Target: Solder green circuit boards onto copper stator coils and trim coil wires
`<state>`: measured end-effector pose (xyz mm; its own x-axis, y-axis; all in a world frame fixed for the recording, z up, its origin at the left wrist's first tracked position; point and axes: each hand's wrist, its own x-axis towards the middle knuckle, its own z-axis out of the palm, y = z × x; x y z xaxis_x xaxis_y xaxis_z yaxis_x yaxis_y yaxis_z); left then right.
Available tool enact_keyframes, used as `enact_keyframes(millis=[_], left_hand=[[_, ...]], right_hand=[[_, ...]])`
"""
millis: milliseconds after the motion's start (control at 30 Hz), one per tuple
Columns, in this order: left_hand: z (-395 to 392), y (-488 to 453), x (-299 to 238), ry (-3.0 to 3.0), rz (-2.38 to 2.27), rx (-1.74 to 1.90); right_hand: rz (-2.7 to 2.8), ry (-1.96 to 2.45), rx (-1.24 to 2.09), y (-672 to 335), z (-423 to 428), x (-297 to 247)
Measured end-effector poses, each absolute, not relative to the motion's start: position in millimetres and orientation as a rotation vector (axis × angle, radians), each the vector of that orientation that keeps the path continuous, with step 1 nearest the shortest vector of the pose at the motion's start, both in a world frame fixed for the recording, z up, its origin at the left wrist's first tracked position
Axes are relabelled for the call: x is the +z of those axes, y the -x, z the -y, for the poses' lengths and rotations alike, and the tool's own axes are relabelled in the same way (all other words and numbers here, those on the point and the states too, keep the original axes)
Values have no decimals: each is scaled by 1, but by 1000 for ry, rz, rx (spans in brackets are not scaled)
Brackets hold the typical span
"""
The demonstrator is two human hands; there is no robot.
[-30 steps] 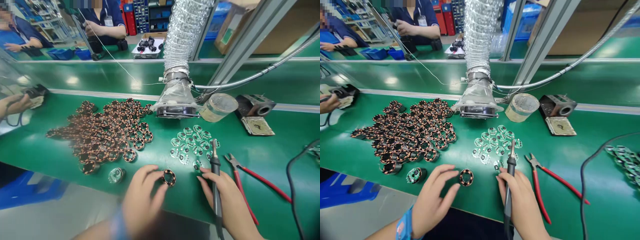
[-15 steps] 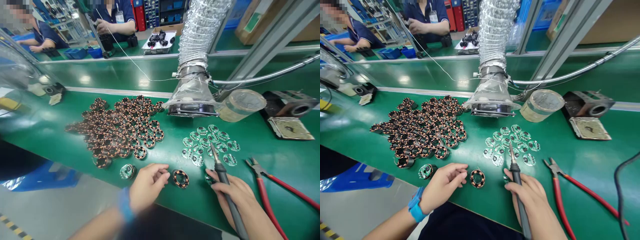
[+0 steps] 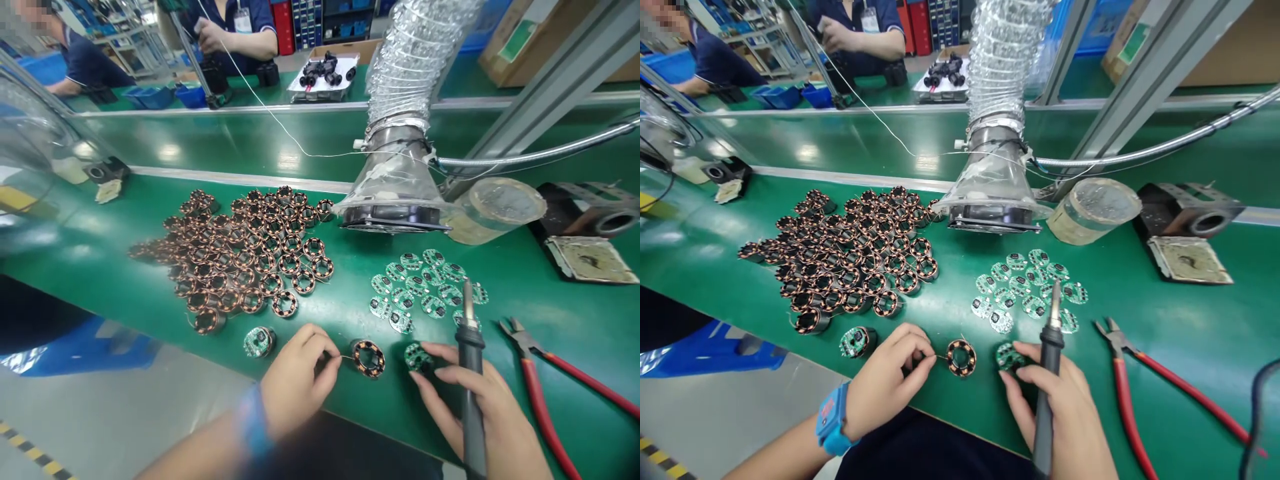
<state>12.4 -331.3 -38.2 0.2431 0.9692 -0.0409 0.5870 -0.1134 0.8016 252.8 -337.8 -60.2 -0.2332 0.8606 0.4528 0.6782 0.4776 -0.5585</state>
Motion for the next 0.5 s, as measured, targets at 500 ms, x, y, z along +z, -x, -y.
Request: enact_keyframes(millis=[500], left_hand=[[336,-34,-54,-1788,-1440,1196]], right_hand=[[2091,1072,552,-211,334,-51]])
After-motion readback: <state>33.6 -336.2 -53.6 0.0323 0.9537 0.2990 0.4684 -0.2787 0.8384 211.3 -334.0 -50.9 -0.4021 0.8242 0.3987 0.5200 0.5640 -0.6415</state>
